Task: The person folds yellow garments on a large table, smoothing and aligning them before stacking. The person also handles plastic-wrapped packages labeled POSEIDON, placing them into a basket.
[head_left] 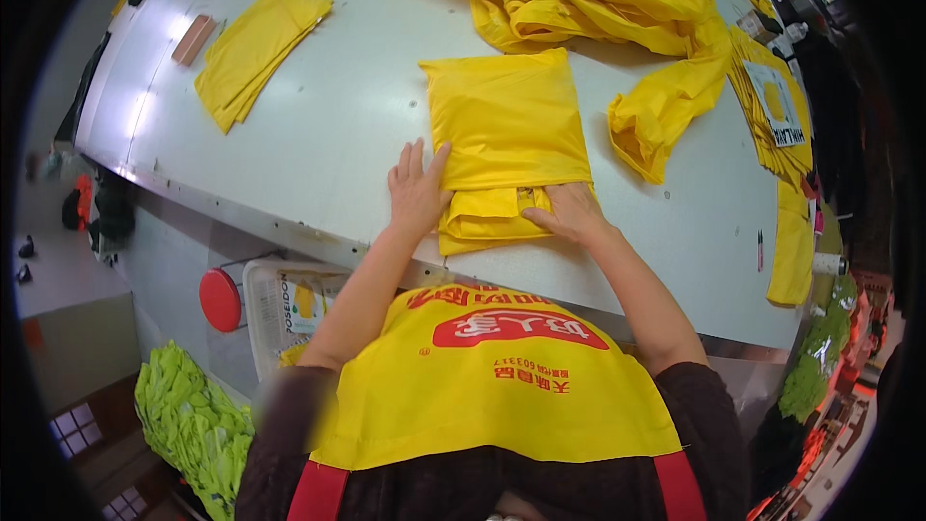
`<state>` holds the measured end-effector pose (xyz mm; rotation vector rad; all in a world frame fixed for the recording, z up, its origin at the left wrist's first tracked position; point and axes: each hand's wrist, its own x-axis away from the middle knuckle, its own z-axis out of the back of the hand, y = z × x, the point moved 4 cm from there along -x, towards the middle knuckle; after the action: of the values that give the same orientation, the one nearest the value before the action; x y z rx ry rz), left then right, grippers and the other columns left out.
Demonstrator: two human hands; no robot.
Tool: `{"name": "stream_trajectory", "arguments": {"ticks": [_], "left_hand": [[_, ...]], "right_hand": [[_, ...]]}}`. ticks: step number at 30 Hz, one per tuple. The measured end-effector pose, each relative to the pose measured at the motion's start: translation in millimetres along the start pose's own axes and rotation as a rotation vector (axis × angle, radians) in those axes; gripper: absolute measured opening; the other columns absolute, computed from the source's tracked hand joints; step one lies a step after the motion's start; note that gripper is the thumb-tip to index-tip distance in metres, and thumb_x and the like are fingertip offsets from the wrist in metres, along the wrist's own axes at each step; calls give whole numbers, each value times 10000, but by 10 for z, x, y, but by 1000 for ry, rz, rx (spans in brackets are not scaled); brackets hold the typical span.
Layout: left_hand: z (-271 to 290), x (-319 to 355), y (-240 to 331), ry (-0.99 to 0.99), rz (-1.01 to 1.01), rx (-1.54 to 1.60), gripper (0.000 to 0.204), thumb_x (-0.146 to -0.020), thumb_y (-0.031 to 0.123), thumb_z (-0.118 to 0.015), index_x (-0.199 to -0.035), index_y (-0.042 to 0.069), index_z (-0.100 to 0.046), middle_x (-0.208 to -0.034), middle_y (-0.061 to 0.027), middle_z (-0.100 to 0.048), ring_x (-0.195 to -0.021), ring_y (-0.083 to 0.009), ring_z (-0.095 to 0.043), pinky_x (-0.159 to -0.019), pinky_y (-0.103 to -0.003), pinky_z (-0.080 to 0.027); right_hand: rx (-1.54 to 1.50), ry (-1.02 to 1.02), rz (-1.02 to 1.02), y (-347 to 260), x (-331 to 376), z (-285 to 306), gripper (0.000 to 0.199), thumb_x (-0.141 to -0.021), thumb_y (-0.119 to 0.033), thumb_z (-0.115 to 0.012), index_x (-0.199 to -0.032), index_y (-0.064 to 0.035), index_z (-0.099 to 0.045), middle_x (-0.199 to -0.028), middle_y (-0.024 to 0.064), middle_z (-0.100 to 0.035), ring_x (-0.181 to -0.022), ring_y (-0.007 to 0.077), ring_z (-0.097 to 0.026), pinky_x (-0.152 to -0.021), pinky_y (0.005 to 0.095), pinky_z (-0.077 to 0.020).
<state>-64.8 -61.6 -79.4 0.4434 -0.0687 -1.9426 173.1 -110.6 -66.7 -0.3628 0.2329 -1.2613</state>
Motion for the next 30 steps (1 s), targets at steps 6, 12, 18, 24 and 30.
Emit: {"name": "stream_trajectory", "arguments": {"ticks": [6,12,18,24,30], "left_hand": [[48,-208,-255,-266,251,610,602,-764,78,-606,-1332,139,-417,-1084,-132,-597,-903,-214,-594,-786,-309,-463],[225,-74,-268,-114,365,914,420,-811,82,-594,-1218,26,-506,-1003,-139,-615,-805,-166,-605,-722,-283,-483],[680,375,67,381,-276,459,89,-740,98,-658,-765,49,-588,-759,-108,-591,-754,-289,-558,-686,-374,-449],[99,496,239,216,-412,130,138,-797,131,-554,-900,52,-601,-937,-86,-591,-886,-252,-550,-770,-362,-442],[-165,276,279,-195,-312,-220,253,-833,213,-485,-1008,87,-617,-1110,-76,-559,-1036,-250,-507,-782,-376,-446]], "right_hand": [[2,167,278,-748,190,218,586,-681,-393,-680,-1141,-54,-550,-1222,197,-472,-1092,345,-460,-941,418,-358],[246,-16,210,-671,-138,-180,390,-680,-108,-629,-1059,-33,-583,-1047,185,-549,-932,346,-549,-802,418,-440],[-187,-229,136,-435,-489,207,389,-754,-202,-658,-1116,-112,-545,-963,178,-626,-915,350,-583,-784,405,-466],[-351,-302,123,-439,-577,340,380,-773,-136,-630,-1134,-66,-536,-1051,152,-612,-981,294,-573,-838,327,-437],[-401,-268,106,-186,-574,255,446,-770,-163,-637,-1179,-55,-498,-1086,174,-592,-989,306,-569,-842,327,-437]]}}
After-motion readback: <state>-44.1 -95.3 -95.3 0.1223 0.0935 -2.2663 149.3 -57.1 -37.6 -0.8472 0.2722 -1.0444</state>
